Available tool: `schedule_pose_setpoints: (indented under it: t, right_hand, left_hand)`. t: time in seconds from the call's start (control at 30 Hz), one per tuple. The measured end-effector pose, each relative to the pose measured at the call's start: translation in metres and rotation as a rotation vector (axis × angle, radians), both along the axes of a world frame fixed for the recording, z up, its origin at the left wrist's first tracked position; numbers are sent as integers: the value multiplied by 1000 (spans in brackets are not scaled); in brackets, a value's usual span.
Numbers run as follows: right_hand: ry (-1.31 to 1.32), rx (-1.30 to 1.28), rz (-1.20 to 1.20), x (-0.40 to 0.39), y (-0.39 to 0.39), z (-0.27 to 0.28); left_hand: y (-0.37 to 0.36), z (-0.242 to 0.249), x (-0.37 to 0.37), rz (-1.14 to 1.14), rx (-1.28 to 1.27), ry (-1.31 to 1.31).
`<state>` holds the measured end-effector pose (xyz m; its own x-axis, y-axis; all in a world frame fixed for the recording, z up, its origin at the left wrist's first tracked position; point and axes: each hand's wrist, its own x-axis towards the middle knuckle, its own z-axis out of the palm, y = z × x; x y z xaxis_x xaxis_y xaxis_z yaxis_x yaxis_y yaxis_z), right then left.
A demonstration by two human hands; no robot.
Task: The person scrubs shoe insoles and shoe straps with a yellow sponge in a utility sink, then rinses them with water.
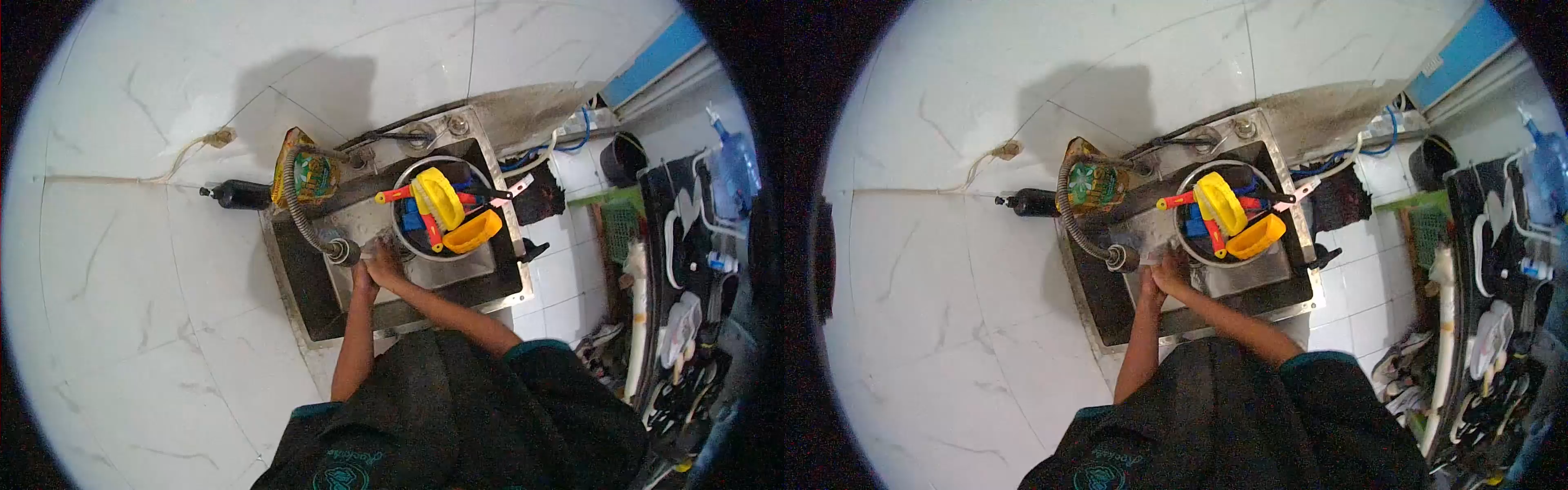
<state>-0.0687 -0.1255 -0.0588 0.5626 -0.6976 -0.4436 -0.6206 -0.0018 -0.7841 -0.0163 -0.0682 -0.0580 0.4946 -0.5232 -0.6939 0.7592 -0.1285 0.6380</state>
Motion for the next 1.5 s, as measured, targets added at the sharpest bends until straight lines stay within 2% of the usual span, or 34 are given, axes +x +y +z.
schedule_pose_setpoints:
  t: [0.03,0.07,0.1,0.13,0.17,0.2,0.23,0.3,0.33,0.43,0.5,0.57,0.6,0.67,0.7,0.73,0.77,0.83,0.87,0.93,1.03,1.1,1.17,1.2,1.27,1.33,1.43,1.5]
  right_hand:
    - [-29,-112,48,-5,9,-14]
    - [-112,-73,-8,-16,8,9]
    - [-169,-92,30,-25,9,18]
    - [-230,-110,66,-34,5,26]
    - [-291,-125,100,-44,3,31]
    - [-371,-304,107,-57,-2,34]
    - [-264,-264,280,-71,-8,20]
    - [-43,-184,613,-97,-23,-23]
    - [-57,-161,592,-109,-28,-17]
    - [-139,-156,532,-137,-43,20]
    - [-255,-251,494,-151,-54,35]
    - [-184,-289,543,-160,-65,36]
    - [-145,-298,568,-169,-64,27]
    - [80,-359,1010,-180,-73,-5]
    - [195,-393,1223,-179,-76,-22]
    - [-134,-572,849,-190,-63,-30]
    - [-156,-454,814,-186,-69,-10]
    - [-185,-199,749,-185,-82,73]
    - [-226,-135,756,-190,-90,92]
    - [-307,-12,762,-198,-103,118]
    - [-473,-5,661,-208,-123,139]
    - [-515,-14,630,-203,-132,172]
    - [-546,-22,622,-182,-132,208]
    - [-557,-32,631,-163,-129,221]
    - [-529,-284,658,-119,-118,228]
    - [-520,-468,594,-70,-105,208]
    - [-398,-367,769,-34,-103,207]
    - [-401,-351,721,-23,-97,208]
  left_hand:
    - [6,-19,9,-25,-56,-20]
    - [18,-41,18,-47,-105,-39]
    - [18,-28,14,-68,-149,-61]
    - [10,-17,11,128,26,14]
    - [13,-27,18,109,18,44]
    - [21,-49,32,89,8,72]
    - [27,-61,36,70,1,101]
    - [10,-50,31,59,299,-79]
    - [3,-45,31,51,447,-173]
    - [2,-57,29,-231,687,-883]
    - [2,-72,31,-207,722,-1041]
    - [0,-81,35,29,643,-881]
    - [-13,-24,11,26,595,-835]
    - [4,-67,25,-50,649,-827]
    - [-5,-32,17,-69,618,-662]
    - [-17,10,6,-88,600,-500]
    - [-21,16,6,-46,536,-450]
    - [-18,16,0,37,419,-332]
    - [-19,16,-2,99,261,-230]
    - [-21,3,-3,123,237,-207]
    - [-38,6,-4,78,187,-146]
    - [-37,-9,-3,13,83,-128]
    - [-37,-13,-4,18,133,-4]
    - [-35,-14,-6,23,152,-18]
    - [-29,-10,-11,54,185,-150]
    - [-18,-3,-18,121,233,-267]
    - [-15,29,-22,241,326,-362]
    - [-7,32,-17,248,322,-380]
